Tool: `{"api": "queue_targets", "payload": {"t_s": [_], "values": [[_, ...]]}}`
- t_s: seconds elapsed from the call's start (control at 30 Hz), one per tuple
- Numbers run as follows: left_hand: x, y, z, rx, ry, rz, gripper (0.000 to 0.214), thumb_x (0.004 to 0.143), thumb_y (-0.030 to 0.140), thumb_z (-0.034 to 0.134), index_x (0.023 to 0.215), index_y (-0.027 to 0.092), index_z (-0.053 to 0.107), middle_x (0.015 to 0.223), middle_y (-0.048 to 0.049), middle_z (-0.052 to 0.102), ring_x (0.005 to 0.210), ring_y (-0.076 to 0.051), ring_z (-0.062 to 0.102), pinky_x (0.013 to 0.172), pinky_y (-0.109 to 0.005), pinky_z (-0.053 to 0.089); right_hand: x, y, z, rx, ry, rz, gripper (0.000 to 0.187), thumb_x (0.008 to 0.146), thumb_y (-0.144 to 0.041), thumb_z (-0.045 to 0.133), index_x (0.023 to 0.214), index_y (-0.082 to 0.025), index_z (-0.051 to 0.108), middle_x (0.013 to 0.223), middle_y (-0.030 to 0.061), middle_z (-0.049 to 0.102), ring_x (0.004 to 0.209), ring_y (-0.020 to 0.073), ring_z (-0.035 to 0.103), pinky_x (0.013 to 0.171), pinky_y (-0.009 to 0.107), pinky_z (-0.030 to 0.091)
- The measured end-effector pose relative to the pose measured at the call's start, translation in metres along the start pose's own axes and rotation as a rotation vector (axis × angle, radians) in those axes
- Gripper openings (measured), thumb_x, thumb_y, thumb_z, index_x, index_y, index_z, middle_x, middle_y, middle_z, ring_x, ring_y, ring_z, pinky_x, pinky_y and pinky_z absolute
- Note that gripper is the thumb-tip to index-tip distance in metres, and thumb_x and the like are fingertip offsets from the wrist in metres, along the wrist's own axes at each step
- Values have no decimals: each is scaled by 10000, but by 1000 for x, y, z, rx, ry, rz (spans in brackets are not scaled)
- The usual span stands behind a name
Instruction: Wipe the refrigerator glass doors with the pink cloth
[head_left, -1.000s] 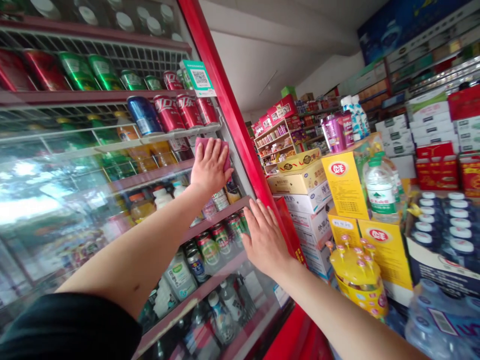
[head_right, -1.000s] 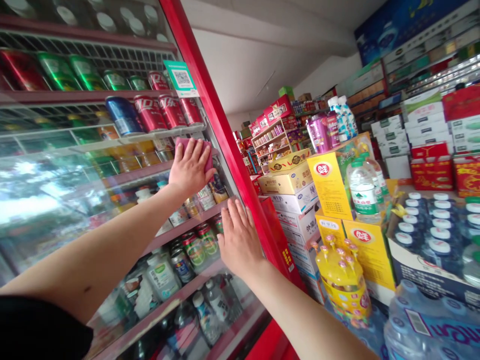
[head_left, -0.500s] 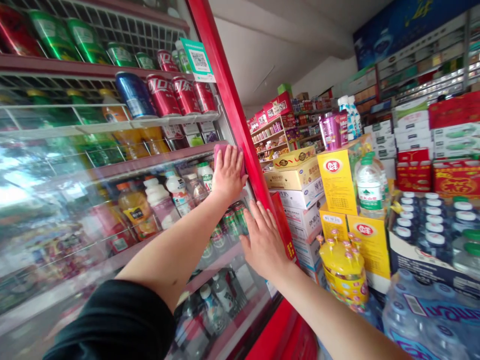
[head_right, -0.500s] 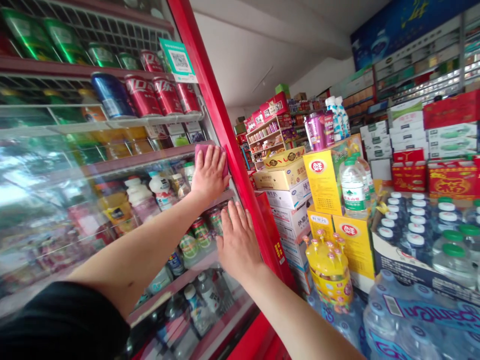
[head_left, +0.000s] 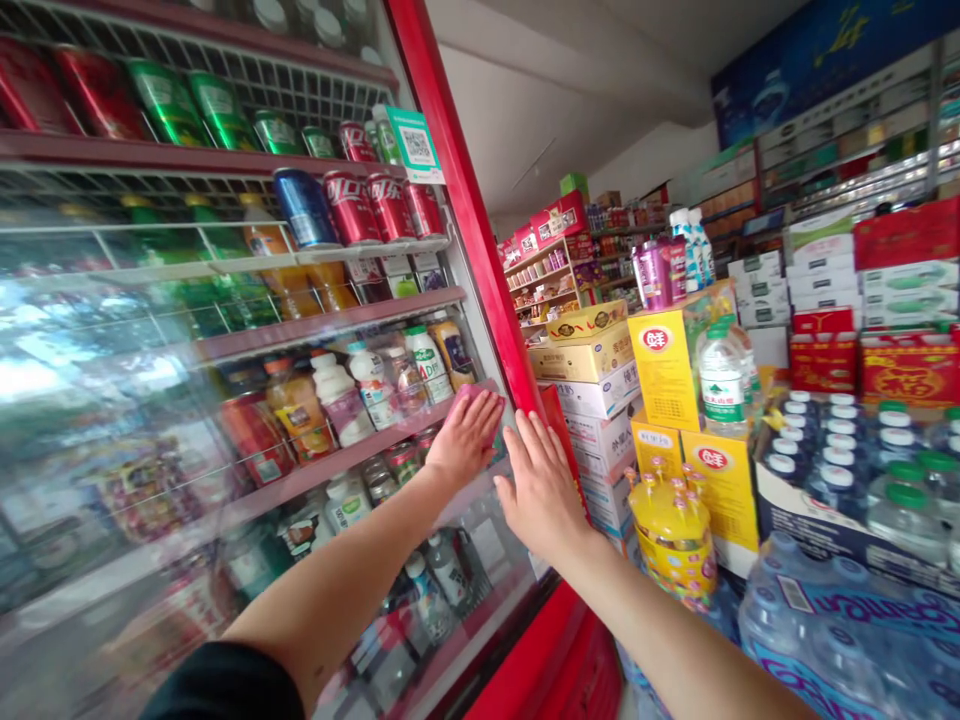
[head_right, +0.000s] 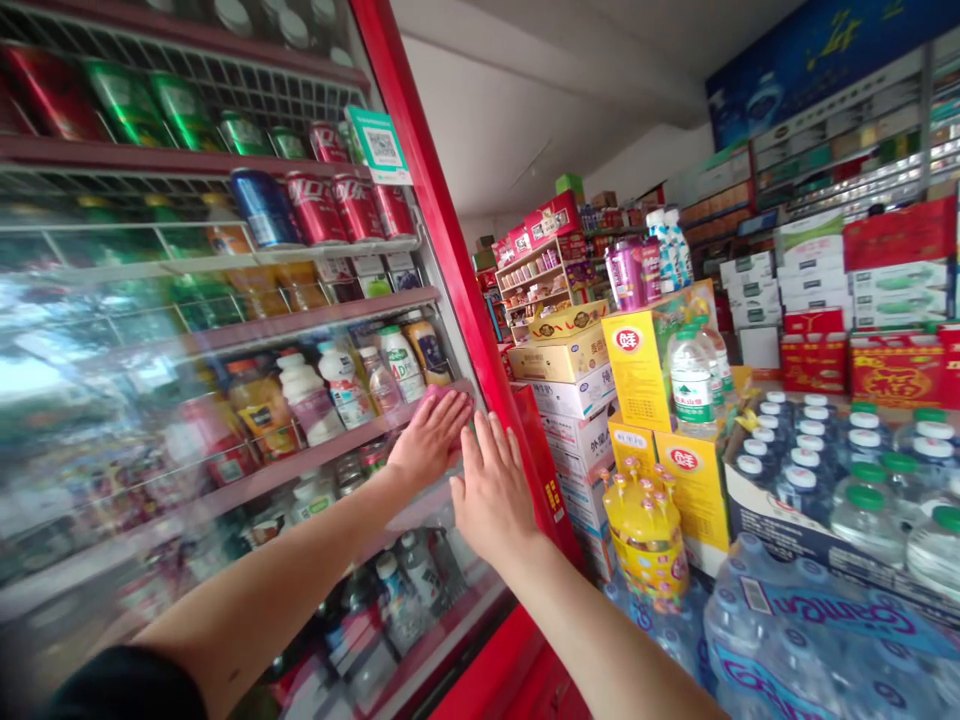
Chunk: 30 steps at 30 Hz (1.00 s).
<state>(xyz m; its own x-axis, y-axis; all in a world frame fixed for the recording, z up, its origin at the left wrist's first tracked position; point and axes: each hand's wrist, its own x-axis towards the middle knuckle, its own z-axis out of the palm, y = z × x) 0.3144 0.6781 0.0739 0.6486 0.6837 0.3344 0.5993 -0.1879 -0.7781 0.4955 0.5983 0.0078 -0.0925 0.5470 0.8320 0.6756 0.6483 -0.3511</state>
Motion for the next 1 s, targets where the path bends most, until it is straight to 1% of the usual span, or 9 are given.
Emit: {"api": "queue_targets", "payload": {"t_s": [0.1,0.23,0.33,0.43,0.53,0.67,0.77,0.9,1.0], "values": [[6,-41,-32,-15,80,-171,880,1043,512,502,1749,85,195,1838,-141,148,1724,-344,125,1408,-574,58,1,-4,0,-4,-7,5,654,981,-208,652,1610,-95,512,1799,184,323,1688,358,274,1373,590,308],[10,-101,-74,-15,290,-412,866,1049,501,488,1753,94,190,1840,-170,145,1724,-374,100,1390,-619,25,3,-11,2,-15,-22,-9,653,1004,-237,629,1618,-60,497,1803,201,302,1688,371,267,1386,585,283],[9,-126,-90,-26,405,-575,886,1030,510,521,1749,95,213,1840,-189,137,1722,-403,73,1376,-660,0,4,-16,8,-5,-20,-8,650,1007,-246,623,1619,-66,500,1799,201,313,1685,377,274,1381,588,297],[3,-121,-90,-33,339,-538,903,1019,484,540,1750,83,194,1841,-194,118,1723,-404,59,1377,-656,-13,2,-22,16,15,-37,-4,653,1005,-246,622,1621,-67,498,1797,203,317,1680,381,286,1369,596,321],[-13,-94,-75,-17,202,-371,897,1031,493,528,1755,95,178,1844,-172,104,1727,-379,59,1391,-614,-8,-4,-32,25,29,-55,-8,658,1006,-239,612,1627,-62,486,1800,203,308,1687,377,270,1368,600,319],[-54,-53,-46,-17,54,-186,912,1036,537,519,1760,117,159,1845,-131,113,1729,-356,68,1403,-596,29,-13,-45,28,23,-85,-13,661,1000,-226,603,1630,-66,484,1804,195,300,1693,370,255,1369,603,313],[-92,-35,-29,-4,-31,-47,872,1050,536,495,1762,151,169,1845,-94,131,1726,-322,125,1409,-565,99,-19,-57,25,17,-100,-18,656,993,-219,606,1623,-73,495,1800,196,307,1692,366,264,1367,609,312],[-132,-41,-29,8,-57,15,877,1050,564,490,1761,162,172,1842,-69,147,1719,-302,168,1409,-531,135,-20,-74,19,18,-125,-44,671,991,-227,614,1630,-68,488,1799,195,312,1685,372,282,1370,592,313],[-146,-71,-53,0,-41,-47,907,1035,588,512,1762,170,167,1836,-87,173,1720,-318,163,1408,-548,107,-16,-90,16,31,-133,-65,671,1002,-236,605,1640,-73,476,1803,179,310,1692,365,264,1378,596,294]]}}
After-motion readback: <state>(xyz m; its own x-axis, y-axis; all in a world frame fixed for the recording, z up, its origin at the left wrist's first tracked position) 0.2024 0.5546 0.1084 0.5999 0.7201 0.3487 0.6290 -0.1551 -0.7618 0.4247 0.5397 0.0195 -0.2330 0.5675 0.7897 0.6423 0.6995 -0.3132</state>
